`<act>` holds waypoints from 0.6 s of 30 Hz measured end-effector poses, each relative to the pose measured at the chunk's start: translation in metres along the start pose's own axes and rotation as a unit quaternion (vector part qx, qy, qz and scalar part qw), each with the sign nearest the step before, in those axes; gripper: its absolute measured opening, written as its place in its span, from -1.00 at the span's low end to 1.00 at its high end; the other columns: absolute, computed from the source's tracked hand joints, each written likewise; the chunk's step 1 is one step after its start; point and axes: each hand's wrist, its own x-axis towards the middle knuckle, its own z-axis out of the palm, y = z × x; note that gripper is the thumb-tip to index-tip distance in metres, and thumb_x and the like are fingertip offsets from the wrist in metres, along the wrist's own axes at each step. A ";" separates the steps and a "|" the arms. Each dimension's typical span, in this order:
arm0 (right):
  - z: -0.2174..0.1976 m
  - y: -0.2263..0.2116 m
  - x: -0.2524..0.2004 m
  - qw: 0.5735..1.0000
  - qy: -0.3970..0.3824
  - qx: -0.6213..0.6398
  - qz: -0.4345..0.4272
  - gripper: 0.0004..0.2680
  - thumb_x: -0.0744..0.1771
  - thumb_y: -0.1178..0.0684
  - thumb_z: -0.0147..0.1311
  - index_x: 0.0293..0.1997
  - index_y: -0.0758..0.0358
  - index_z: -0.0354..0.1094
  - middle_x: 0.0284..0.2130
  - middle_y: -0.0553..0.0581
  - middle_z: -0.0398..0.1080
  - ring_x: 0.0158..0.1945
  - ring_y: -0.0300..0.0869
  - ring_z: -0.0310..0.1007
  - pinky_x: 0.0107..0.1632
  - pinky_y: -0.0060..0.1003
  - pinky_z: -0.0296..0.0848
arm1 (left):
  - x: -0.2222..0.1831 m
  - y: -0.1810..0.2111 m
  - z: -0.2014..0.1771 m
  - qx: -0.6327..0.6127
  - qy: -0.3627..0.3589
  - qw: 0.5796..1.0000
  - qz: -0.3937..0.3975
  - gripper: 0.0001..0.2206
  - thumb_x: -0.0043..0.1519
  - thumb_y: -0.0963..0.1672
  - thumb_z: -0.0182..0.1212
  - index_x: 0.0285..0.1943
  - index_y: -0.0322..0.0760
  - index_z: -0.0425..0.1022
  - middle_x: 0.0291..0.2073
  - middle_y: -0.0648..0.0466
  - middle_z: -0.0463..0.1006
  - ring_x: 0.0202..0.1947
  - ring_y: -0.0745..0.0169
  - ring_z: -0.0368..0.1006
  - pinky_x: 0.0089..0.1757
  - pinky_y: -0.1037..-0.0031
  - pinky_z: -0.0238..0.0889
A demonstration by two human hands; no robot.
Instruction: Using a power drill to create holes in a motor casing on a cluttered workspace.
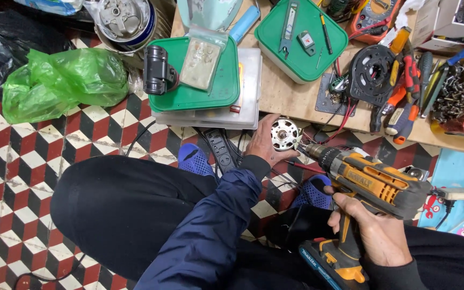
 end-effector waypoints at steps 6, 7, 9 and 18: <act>-0.005 0.004 0.013 0.999 -0.014 -0.044 -0.028 -0.83 0.37 0.34 0.14 0.03 0.67 0.52 -0.53 0.44 0.48 -0.56 0.06 0.43 -0.47 -0.14 0.40 | -0.001 0.001 0.000 -0.004 0.007 1.000 -0.003 0.07 -0.19 -0.07 0.79 0.57 -0.22 0.20 0.45 -0.13 0.35 0.42 -0.17 0.39 0.39 0.16 0.27; -0.005 0.003 0.015 0.999 -0.015 -0.049 -0.019 -0.83 0.37 0.34 0.14 0.03 0.68 0.52 -0.53 0.46 0.47 -0.55 0.09 0.43 -0.45 -0.12 0.40 | -0.001 0.000 0.001 -0.003 0.007 1.000 -0.001 0.08 -0.20 -0.07 0.79 0.57 -0.22 0.19 0.46 -0.13 0.34 0.43 -0.17 0.38 0.39 0.16 0.27; -0.005 0.001 0.017 0.998 -0.014 -0.056 -0.009 -0.83 0.37 0.34 0.14 0.03 0.70 0.53 -0.53 0.48 0.46 -0.53 0.12 0.43 -0.44 -0.09 0.40 | -0.002 -0.001 0.002 -0.004 0.008 1.000 0.000 0.10 -0.20 -0.07 0.80 0.58 -0.23 0.18 0.47 -0.13 0.34 0.44 -0.17 0.37 0.39 0.17 0.26; 0.003 -0.007 0.016 0.996 -0.007 -0.087 -0.001 -0.87 0.37 0.37 0.11 -0.04 0.72 0.49 -0.42 0.49 0.49 -0.49 0.15 0.44 -0.44 -0.03 0.39 | -0.003 0.001 0.005 0.020 0.005 1.000 -0.022 0.13 -0.20 -0.08 0.82 0.62 -0.18 0.15 0.50 -0.15 0.30 0.50 -0.19 0.30 0.42 0.16 0.20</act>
